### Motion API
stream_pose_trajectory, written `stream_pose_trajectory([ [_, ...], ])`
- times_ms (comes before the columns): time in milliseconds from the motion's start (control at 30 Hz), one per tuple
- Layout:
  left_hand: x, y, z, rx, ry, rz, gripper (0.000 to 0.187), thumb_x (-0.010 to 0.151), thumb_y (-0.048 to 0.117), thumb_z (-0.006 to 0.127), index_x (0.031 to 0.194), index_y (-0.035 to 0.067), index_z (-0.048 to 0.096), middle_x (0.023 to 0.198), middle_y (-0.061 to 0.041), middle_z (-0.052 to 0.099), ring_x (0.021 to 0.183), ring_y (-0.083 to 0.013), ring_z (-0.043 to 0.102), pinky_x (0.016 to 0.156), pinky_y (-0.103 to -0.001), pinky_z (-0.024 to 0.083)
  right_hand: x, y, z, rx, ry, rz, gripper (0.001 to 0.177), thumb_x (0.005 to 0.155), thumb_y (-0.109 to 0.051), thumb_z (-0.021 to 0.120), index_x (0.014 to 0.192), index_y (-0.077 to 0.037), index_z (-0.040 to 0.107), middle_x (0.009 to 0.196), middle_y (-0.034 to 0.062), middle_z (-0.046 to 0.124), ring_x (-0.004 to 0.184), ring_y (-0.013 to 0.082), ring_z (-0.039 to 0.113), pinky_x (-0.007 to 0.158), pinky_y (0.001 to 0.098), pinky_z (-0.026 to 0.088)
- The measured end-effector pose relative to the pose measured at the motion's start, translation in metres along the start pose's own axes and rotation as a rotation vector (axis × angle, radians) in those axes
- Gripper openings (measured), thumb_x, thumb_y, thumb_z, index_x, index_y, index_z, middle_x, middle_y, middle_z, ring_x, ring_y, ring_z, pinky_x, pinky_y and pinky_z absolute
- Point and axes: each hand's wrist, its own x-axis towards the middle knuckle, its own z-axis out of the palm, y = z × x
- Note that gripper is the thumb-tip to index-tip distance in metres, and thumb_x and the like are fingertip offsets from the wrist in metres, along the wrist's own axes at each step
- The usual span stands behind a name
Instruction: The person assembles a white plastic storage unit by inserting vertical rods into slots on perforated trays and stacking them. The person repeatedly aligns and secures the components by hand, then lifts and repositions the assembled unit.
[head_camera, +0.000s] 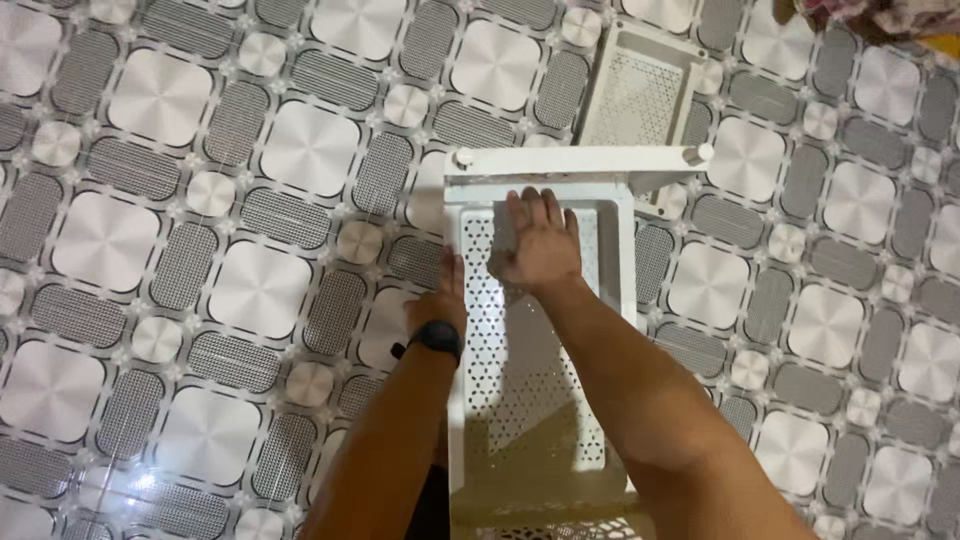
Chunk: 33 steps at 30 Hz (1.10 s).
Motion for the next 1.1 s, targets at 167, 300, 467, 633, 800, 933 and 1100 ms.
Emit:
stream_pose_trajectory([
  [167, 0.003, -0.001, 0.006, 0.029, 0.086, 0.018, 0.088, 0.097, 0.003, 0.048, 0.165, 0.016, -0.006, 0.169, -0.002, -0.025, 0.103, -0.0306, 0.07, 0.09, -0.054, 0.055, 0.001, 0.005, 0.006, 0.056, 0.039, -0.017, 0.098, 0.079, -0.046, 0.071, 0.159, -0.01, 0.025, 0.16, 0.0157, 0.026, 0.151, 0.0373, 0.018, 0.119, 0.0537, 0.024],
  [300, -0.004, 0.0, 0.0, 0.055, 0.044, 0.01, 0.092, 0.094, -0.004, 0.048, 0.166, 0.017, -0.006, 0.171, -0.002, -0.025, 0.102, -0.0292, 0.071, 0.088, -0.051, 0.056, -0.002, 0.027, -0.002, 0.076, -0.107, 0.029, 0.098, 0.081, -0.056, 0.07, 0.159, -0.012, 0.028, 0.161, 0.0114, 0.029, 0.151, 0.032, 0.023, 0.127, 0.0507, 0.02],
  [467, -0.016, -0.002, -0.002, 0.13, 0.075, 0.053, 0.101, 0.089, 0.001, 0.058, 0.165, 0.01, -0.009, 0.17, -0.009, -0.024, 0.1, -0.0281, 0.071, 0.078, -0.044, 0.058, -0.008, 0.039, 0.007, 0.022, 0.052, 0.051, 0.09, 0.084, -0.046, 0.068, 0.161, -0.017, 0.033, 0.163, 0.0143, 0.029, 0.153, 0.0345, 0.022, 0.121, 0.0547, 0.023],
  [633, -0.012, -0.001, -0.004, 0.161, 0.091, 0.052, 0.101, 0.092, -0.001, 0.058, 0.164, 0.01, -0.011, 0.17, -0.011, -0.025, 0.099, -0.0287, 0.071, 0.074, -0.044, 0.058, -0.008, 0.051, -0.009, 0.001, -0.093, 0.045, 0.099, 0.085, -0.069, 0.063, 0.157, -0.011, 0.028, 0.166, 0.014, 0.019, 0.154, 0.034, 0.013, 0.127, 0.0439, 0.015],
  [800, 0.0, -0.01, 0.006, 0.133, 0.065, 0.073, 0.1, 0.091, -0.007, 0.054, 0.164, 0.009, -0.013, 0.169, -0.013, -0.027, 0.096, -0.0299, 0.071, 0.074, -0.044, 0.056, -0.015, 0.06, -0.021, -0.137, -0.124, 0.103, 0.124, 0.075, -0.071, 0.069, 0.162, -0.006, 0.01, 0.166, 0.013, 0.011, 0.154, 0.031, 0.006, 0.124, 0.0453, 0.013],
  [933, -0.003, -0.002, -0.002, 0.172, 0.077, 0.031, 0.092, 0.097, -0.005, 0.049, 0.164, 0.01, -0.012, 0.171, -0.013, -0.025, 0.092, -0.0293, 0.074, 0.071, -0.043, 0.059, -0.015, 0.076, -0.018, 0.02, -0.088, 0.119, 0.112, 0.08, -0.063, 0.071, 0.159, -0.007, 0.016, 0.165, 0.0138, 0.016, 0.154, 0.0332, 0.011, 0.124, 0.0475, 0.016],
  [1100, -0.036, 0.0, -0.022, 0.204, -0.1, 0.056, 0.136, 0.076, 0.011, 0.087, 0.162, 0.005, -0.018, 0.169, -0.018, -0.026, 0.101, -0.0305, 0.069, 0.076, -0.039, 0.058, -0.012, 0.116, 0.002, -0.072, 0.066, 0.066, 0.11, 0.075, -0.046, 0.078, 0.161, -0.007, 0.022, 0.162, 0.0214, 0.023, 0.152, 0.0361, 0.021, 0.122, 0.0522, 0.023],
])
